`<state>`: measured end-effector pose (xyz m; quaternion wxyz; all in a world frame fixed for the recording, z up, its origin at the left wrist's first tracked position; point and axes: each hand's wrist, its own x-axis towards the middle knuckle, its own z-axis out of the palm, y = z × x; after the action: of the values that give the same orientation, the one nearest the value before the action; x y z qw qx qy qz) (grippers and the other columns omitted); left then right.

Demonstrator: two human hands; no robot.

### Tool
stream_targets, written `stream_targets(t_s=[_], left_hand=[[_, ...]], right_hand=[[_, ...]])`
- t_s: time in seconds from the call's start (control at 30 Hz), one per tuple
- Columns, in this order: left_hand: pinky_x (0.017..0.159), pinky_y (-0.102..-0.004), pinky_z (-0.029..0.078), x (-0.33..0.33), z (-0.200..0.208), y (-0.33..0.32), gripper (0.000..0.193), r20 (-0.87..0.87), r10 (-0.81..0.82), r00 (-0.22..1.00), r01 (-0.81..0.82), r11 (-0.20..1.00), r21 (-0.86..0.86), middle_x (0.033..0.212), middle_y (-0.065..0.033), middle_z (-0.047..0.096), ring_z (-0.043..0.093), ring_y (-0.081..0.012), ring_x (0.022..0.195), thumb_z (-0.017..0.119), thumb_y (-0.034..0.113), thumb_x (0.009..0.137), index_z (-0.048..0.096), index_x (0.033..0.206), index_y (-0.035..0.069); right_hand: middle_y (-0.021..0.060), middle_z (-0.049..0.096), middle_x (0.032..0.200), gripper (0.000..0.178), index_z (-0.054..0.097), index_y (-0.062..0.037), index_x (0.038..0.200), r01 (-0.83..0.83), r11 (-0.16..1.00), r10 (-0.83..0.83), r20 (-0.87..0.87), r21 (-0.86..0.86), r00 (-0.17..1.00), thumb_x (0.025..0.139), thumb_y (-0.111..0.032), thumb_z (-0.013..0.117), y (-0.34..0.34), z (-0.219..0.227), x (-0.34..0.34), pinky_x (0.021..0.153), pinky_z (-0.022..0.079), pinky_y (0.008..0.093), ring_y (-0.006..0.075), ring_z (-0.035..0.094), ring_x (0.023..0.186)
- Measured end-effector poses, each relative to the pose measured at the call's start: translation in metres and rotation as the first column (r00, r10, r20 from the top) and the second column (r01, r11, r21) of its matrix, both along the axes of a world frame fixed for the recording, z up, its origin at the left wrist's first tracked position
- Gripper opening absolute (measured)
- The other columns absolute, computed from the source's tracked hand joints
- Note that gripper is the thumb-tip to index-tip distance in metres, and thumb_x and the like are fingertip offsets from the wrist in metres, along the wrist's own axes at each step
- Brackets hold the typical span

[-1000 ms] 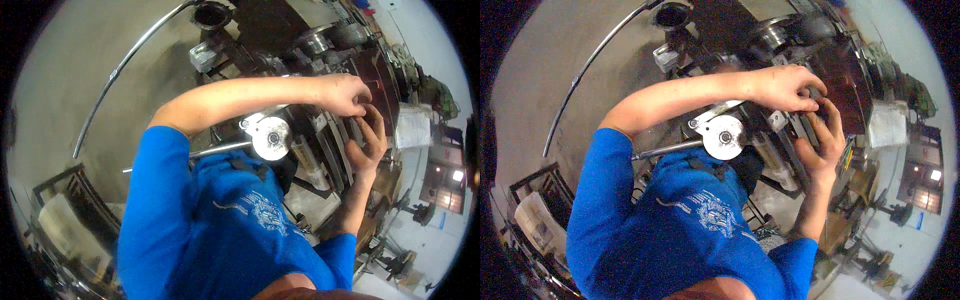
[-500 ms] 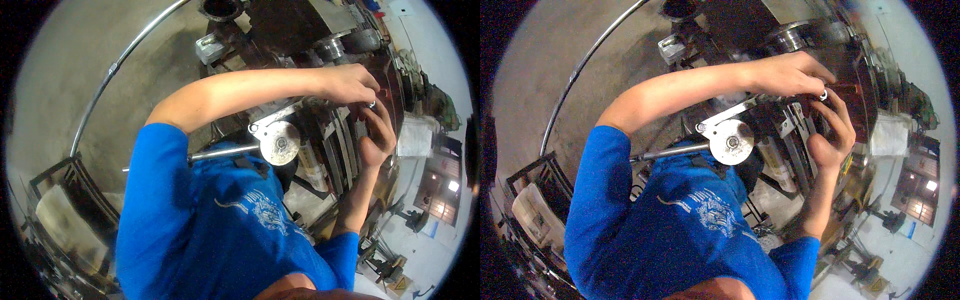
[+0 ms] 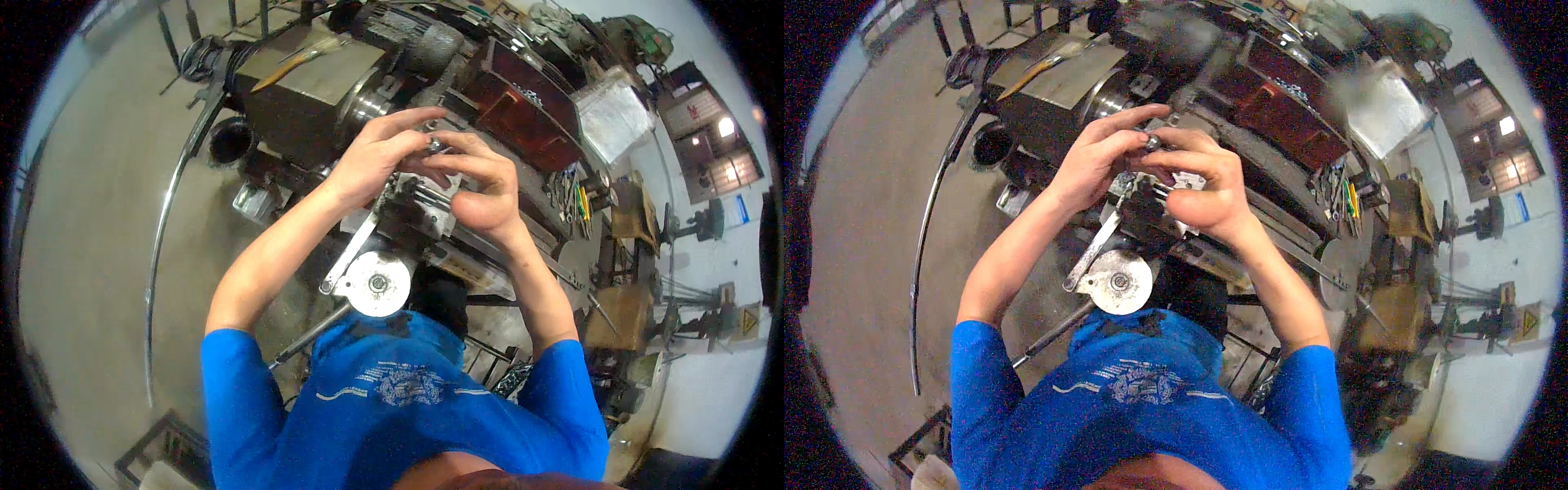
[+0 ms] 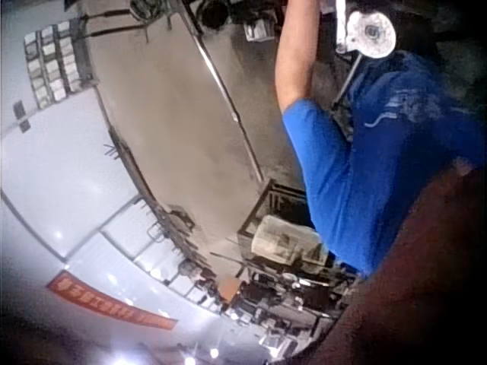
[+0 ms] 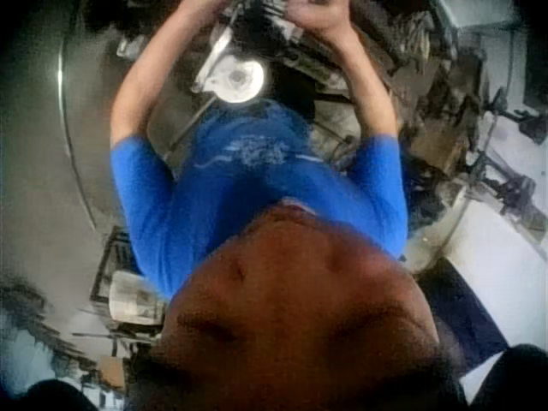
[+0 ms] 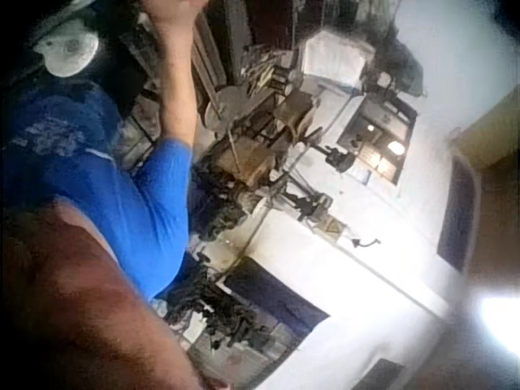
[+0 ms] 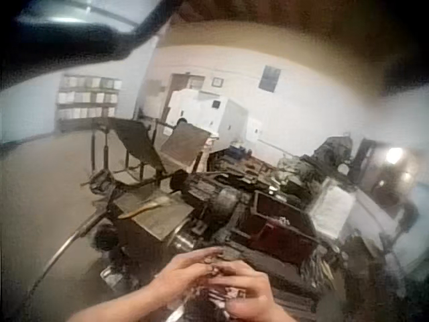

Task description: The person operates a metal lathe, repeatedly inserting small metal parts into the chuck, adjusting controls, and removing the parts. The cycle of loading, machining, and unloading is performed multiple times.

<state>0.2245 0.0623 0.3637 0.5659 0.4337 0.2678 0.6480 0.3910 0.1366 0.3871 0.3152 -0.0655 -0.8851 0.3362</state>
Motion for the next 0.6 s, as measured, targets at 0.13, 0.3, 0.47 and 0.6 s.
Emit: stream_targets(t_s=[0.13, 0.3, 0.47, 0.6], left_hand=[[0.074, -0.0299, 0.050, 0.003, -0.001, 0.006, 0.044, -0.013, 0.021, 1.000, -0.021, 0.999, -0.041, 0.101, -0.0156, 0.058, 0.062, -0.0200, 0.082, 0.043, 0.008, 0.082, 0.041, 0.124, -0.005], [0.072, -0.0268, 0.049, -0.001, 0.008, 0.000, 0.042, -0.204, 0.104, 0.973, -0.121, 0.990, -0.070, 0.095, -0.0131, 0.060, 0.061, -0.0164, 0.078, 0.045, 0.014, 0.086, 0.042, 0.124, -0.004], [0.072, -0.0300, 0.048, -0.038, 0.011, -0.036, 0.048, -0.437, 0.201, 0.877, -0.267, 0.959, -0.096, 0.081, -0.0159, 0.062, 0.062, -0.0204, 0.074, 0.045, 0.024, 0.089, 0.036, 0.127, -0.005], [0.073, -0.0301, 0.047, -0.086, 0.018, -0.095, 0.047, -0.632, 0.378, 0.676, -0.511, 0.859, -0.033, 0.080, -0.0140, 0.063, 0.061, -0.0190, 0.073, 0.046, 0.026, 0.089, 0.041, 0.124, -0.005]], right_hand=[[0.0145, 0.060, 0.104, 0.035, 0.068, -0.0074, 0.087, 0.045, 0.996, -0.042, -0.046, 0.083, 0.998, 0.053, -0.010, 0.061, 0.006, -0.001, 0.000, 0.081, 0.044, 0.0327, 0.0271, 0.057, 0.094], [0.0145, 0.062, 0.099, 0.033, 0.068, -0.0075, 0.085, 0.046, 0.996, -0.041, -0.073, 0.070, 0.996, 0.053, -0.010, 0.062, 0.009, -0.003, -0.006, 0.077, 0.045, 0.0341, 0.0289, 0.058, 0.088], [0.0145, 0.061, 0.100, 0.033, 0.068, -0.0099, 0.085, 0.050, 0.994, -0.042, -0.078, 0.097, 0.996, 0.053, -0.018, 0.065, 0.026, -0.017, -0.020, 0.080, 0.044, 0.0353, 0.0297, 0.056, 0.092], [0.0129, 0.061, 0.103, 0.031, 0.069, -0.0089, 0.084, 0.162, 0.950, -0.177, 0.033, 0.268, 0.984, 0.055, -0.015, 0.061, 0.057, -0.034, -0.031, 0.083, 0.043, 0.0374, 0.0298, 0.053, 0.096]])
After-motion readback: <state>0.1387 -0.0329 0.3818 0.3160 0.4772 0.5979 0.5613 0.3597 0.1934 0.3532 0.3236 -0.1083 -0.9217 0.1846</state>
